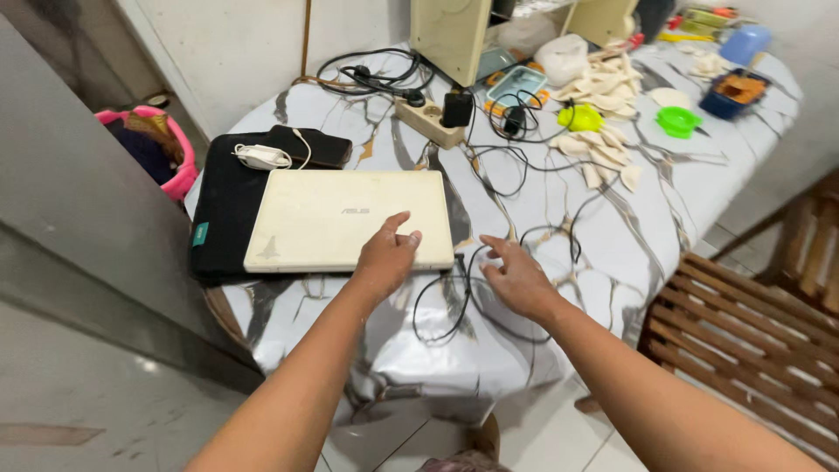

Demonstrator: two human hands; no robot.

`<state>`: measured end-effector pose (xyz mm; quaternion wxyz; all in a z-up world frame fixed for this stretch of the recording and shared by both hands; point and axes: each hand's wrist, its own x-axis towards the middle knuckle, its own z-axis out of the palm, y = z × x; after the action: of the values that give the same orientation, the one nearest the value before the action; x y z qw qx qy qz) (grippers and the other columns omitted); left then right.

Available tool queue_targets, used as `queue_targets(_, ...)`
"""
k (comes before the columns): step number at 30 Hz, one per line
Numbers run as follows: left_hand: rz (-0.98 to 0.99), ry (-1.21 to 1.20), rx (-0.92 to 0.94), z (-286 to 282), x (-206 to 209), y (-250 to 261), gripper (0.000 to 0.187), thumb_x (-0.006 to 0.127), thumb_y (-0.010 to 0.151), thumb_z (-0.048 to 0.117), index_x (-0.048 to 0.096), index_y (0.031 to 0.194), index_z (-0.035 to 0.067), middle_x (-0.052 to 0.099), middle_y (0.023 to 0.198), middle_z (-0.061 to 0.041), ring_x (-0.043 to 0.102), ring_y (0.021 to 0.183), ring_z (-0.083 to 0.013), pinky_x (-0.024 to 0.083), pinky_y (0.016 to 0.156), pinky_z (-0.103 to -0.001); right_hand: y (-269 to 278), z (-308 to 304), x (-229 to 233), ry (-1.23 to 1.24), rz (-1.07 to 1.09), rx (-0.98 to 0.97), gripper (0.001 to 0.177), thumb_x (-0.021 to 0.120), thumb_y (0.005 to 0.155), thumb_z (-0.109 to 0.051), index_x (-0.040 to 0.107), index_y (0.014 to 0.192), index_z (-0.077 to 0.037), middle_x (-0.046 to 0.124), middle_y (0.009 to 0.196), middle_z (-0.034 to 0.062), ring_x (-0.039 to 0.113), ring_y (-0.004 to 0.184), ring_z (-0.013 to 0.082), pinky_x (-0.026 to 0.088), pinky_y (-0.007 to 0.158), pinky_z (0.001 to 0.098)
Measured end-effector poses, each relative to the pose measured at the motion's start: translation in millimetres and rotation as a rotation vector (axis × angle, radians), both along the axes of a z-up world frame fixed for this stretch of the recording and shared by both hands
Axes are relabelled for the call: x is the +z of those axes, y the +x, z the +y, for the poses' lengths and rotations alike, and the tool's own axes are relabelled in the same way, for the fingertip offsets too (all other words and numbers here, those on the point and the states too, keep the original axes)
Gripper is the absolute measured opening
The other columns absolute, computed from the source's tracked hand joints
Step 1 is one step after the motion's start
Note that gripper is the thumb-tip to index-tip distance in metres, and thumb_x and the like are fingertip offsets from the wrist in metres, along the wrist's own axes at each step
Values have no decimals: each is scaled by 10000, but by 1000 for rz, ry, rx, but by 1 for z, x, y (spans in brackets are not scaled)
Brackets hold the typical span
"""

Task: The person connects a laptop and a smartphone to chargers on a table, then plugs the power strip into a wall socket. They also plug in a small fan in another room and later unplug it. Finally, they pack the laptop and phone into a laptop bag.

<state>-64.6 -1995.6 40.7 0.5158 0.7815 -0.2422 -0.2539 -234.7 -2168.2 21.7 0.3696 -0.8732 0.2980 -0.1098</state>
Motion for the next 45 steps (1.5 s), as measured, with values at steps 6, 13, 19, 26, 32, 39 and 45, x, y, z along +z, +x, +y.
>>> queue_targets(6, -276, 157, 243, -57, -11, 15, 509, 624, 949, 323, 527, 1441, 236, 535, 1447, -121, 473, 1341, -340, 372, 1111, -426, 36, -108, -2, -63, 115, -17, 583, 667, 918, -308, 541, 1421, -41, 628, 1316, 188, 664, 1156, 314, 510, 1003, 395)
queue_targets(13, -442, 274, 295, -78, -41, 22, 512, 631, 936, 317, 535, 1420, 183, 455, 1550, -112, 311, 1495, -354, 284, 1200, -442, 62, -148, 32, 121, 130, -17, 468, 580, 926, -228, 605, 1375, -99, 755, 1142, 141, 747, 838, 256, 599, 840, 386)
queue_targets(19, -283, 491, 365, -95, -9, 43, 522, 609, 948, 339, 512, 1445, 214, 534, 1457, -81, 460, 1377, -310, 385, 1130, -472, 112, -159, 40, 130, 10, 54, 549, 625, 899, -248, 535, 1418, -96, 721, 1167, 144, 723, 955, 280, 588, 882, 432)
queue_targets(26, -347, 479, 204, -127, 23, 100, 584, 604, 944, 369, 455, 1488, 221, 544, 1452, -42, 450, 1377, -316, 405, 1119, -463, 180, -218, 30, -128, -45, 128, 806, 772, 819, -315, 424, 1479, -8, 596, 1324, 264, 600, 1250, 337, 476, 1046, 418)
queue_targets(32, -424, 461, 55, -182, 27, 133, 590, 597, 950, 383, 442, 1495, 221, 494, 1495, -55, 452, 1360, -317, 400, 1113, -446, 218, -251, 22, -23, -2, 152, 896, 800, 807, -331, 370, 1531, -24, 579, 1351, 282, 567, 1296, 329, 451, 1075, 395)
queue_targets(39, -523, 498, 59, -231, 18, 161, 512, 669, 920, 410, 591, 1391, 223, 589, 1359, -54, 523, 1294, -318, 465, 1052, -441, 255, -257, 15, 426, -160, 274, 778, 812, 739, -221, 437, 1406, -84, 643, 1296, 98, 679, 1112, 220, 551, 903, 331)
queue_targets(45, -566, 494, 161, -252, 8, 154, 486, 747, 857, 435, 673, 1296, 239, 614, 1290, -53, 556, 1219, -348, 513, 943, -466, 269, -262, 11, 344, -123, 231, 475, 822, 794, -172, 640, 1219, -59, 722, 1064, 58, 668, 937, 136, 515, 847, 285)
